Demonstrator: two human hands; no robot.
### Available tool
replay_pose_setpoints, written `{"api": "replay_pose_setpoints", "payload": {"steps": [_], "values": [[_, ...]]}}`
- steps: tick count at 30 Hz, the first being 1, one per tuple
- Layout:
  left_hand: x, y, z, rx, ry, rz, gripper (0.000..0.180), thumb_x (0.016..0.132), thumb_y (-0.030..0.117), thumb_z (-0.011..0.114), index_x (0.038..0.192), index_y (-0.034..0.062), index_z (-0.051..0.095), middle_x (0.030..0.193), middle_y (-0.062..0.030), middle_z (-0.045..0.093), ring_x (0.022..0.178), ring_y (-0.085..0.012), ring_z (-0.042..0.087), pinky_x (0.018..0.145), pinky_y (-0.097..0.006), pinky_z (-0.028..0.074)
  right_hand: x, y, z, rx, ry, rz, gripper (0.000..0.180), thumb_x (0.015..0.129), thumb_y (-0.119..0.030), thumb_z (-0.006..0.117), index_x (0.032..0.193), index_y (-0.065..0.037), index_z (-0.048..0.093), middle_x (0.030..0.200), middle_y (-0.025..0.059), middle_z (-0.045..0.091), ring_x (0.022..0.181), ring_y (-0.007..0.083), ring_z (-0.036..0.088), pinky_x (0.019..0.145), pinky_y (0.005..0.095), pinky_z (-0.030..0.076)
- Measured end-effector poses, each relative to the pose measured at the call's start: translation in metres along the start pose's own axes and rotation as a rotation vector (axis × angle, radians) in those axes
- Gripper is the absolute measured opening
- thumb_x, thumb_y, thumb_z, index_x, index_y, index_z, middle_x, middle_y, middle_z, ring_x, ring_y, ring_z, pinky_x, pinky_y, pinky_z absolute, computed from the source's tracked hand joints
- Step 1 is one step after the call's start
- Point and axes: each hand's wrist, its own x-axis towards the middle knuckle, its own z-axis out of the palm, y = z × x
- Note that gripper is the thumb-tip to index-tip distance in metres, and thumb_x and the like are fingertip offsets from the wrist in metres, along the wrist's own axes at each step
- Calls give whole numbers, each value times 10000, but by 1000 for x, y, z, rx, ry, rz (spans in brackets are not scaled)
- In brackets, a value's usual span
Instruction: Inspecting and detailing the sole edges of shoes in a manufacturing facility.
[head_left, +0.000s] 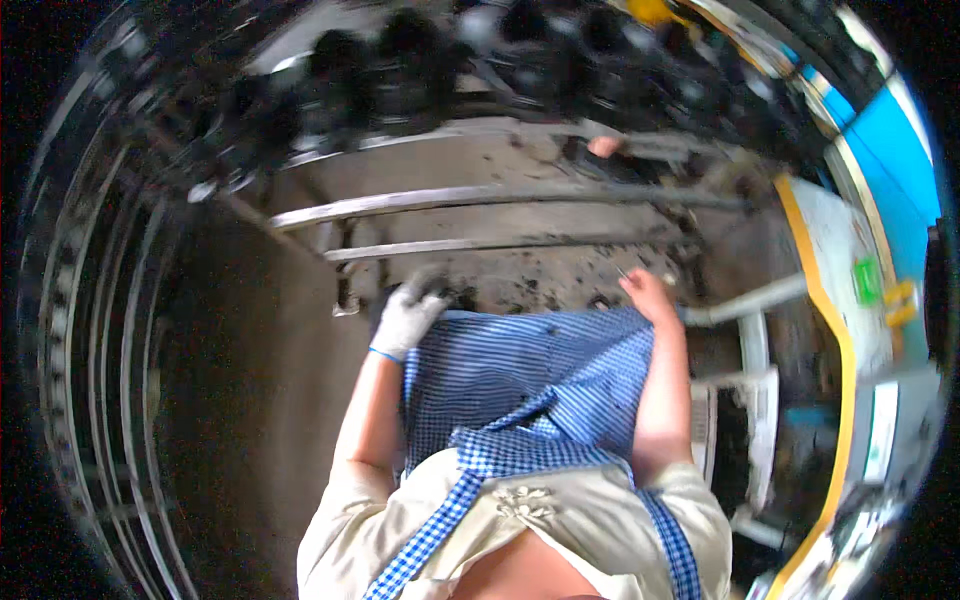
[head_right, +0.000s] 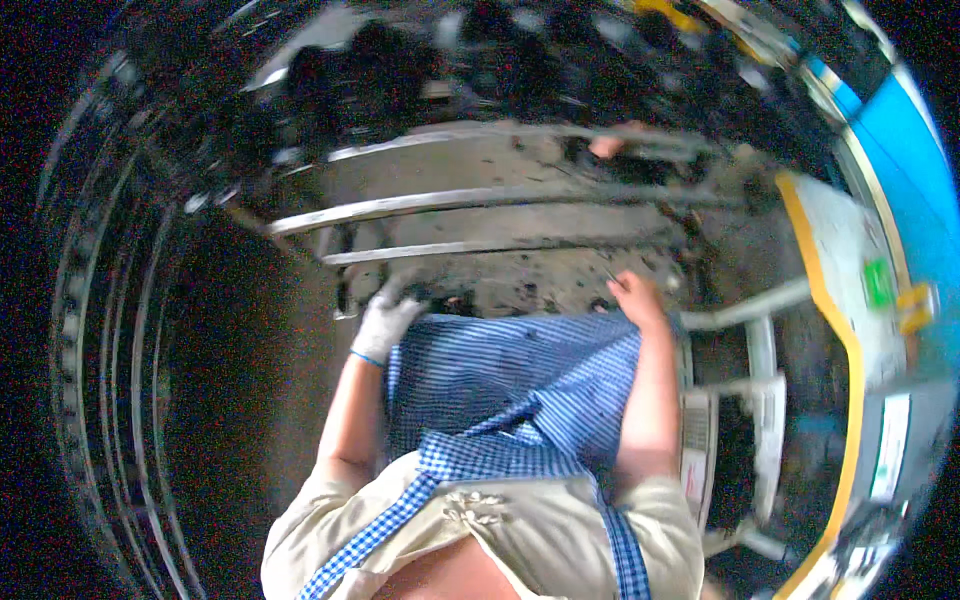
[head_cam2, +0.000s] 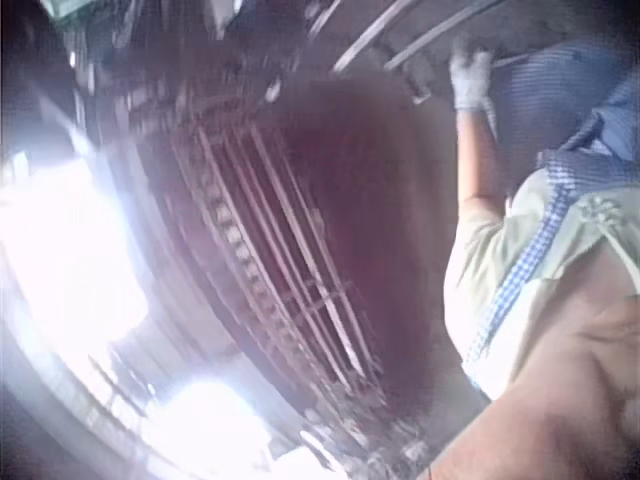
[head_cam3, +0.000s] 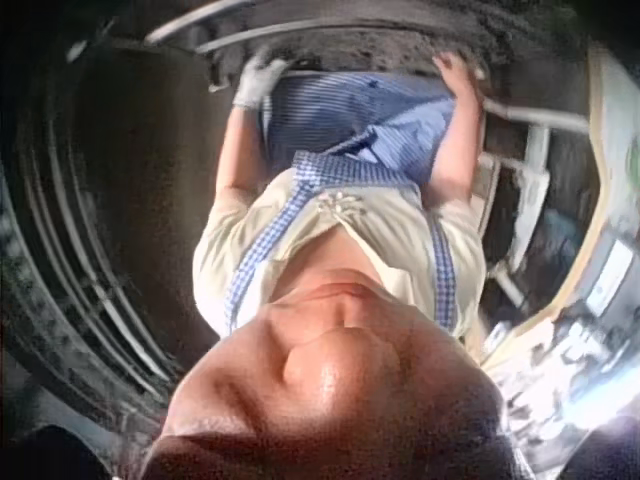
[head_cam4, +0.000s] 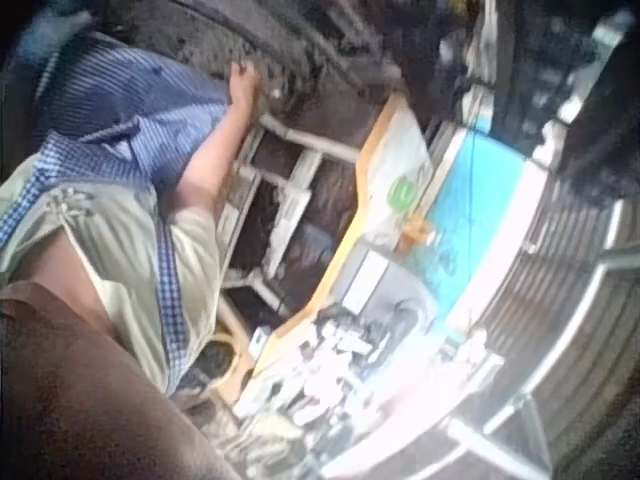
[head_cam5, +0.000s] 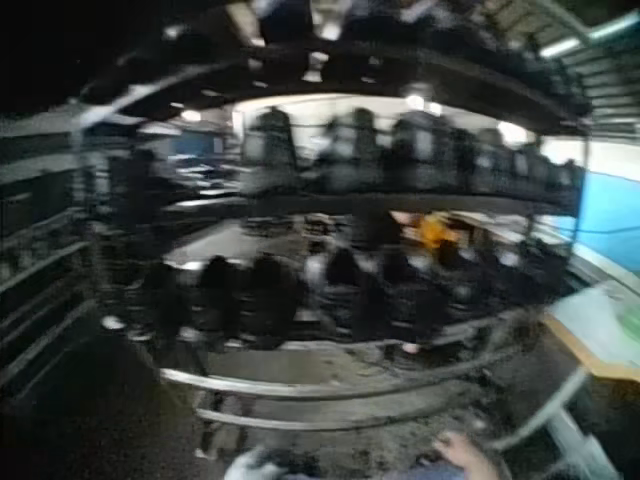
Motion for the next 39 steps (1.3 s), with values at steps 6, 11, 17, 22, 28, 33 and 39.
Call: {"api": "replay_pose_setpoints", "payload": {"steps": [6,11,17,22,28,33,39], "values": [[51,-47,2,-374,140,-36,320,885,68,522,1198,10,556,1135,-90,604,1002,-149,573,869,-272,474,-8,-32,1,9,10,12,312,821,-343,644,987,-79,641,894,150,669,860,327,634,750,406,488],[72,-44,16,-127,94,-25,288,896,93,517,1169,24,575,1050,-58,622,920,-114,577,798,-243,479,-12,-37,-8,-31,0,104,337,816,-358,629,990,-70,642,909,133,672,864,285,640,744,380,492],[69,-59,6,15,79,-61,265,883,91,528,1128,24,605,1038,-44,634,922,-105,579,797,-225,468,3,-33,-23,-158,-128,181,262,872,-263,581,1028,-59,631,942,133,668,879,234,634,752,344,484],[69,-53,8,-507,216,-128,221,881,65,522,1073,33,628,987,-65,647,873,-136,614,792,-275,512,10,92,-3,553,-359,289,292,915,-141,524,1173,-15,581,1117,65,633,971,147,594,827,276,470],[70,-58,-9,-636,299,-141,217,899,156,564,1065,37,637,986,-43,649,878,-122,604,791,-258,486,-28,57,-24,407,-210,213,401,958,-297,419,1247,-53,551,1227,90,586,1089,193,559,970,306,405],[84,-82,-11,-608,311,-110,230,890,132,549,1075,26,635,1009,-48,643,907,-115,586,817,-245,462,-59,-15,-45,498,-182,575,398,961,-287,379,1243,-66,552,1252,115,568,1097,221,563,941,326,438],[99,-67,5,-584,290,-84,244,874,88,526,1082,13,628,1021,-56,641,932,-122,593,842,-245,460,-58,-10,-76,207,-190,320,412,948,-299,405,1214,-24,558,1246,117,569,1094,218,555,950,325,423]]}}
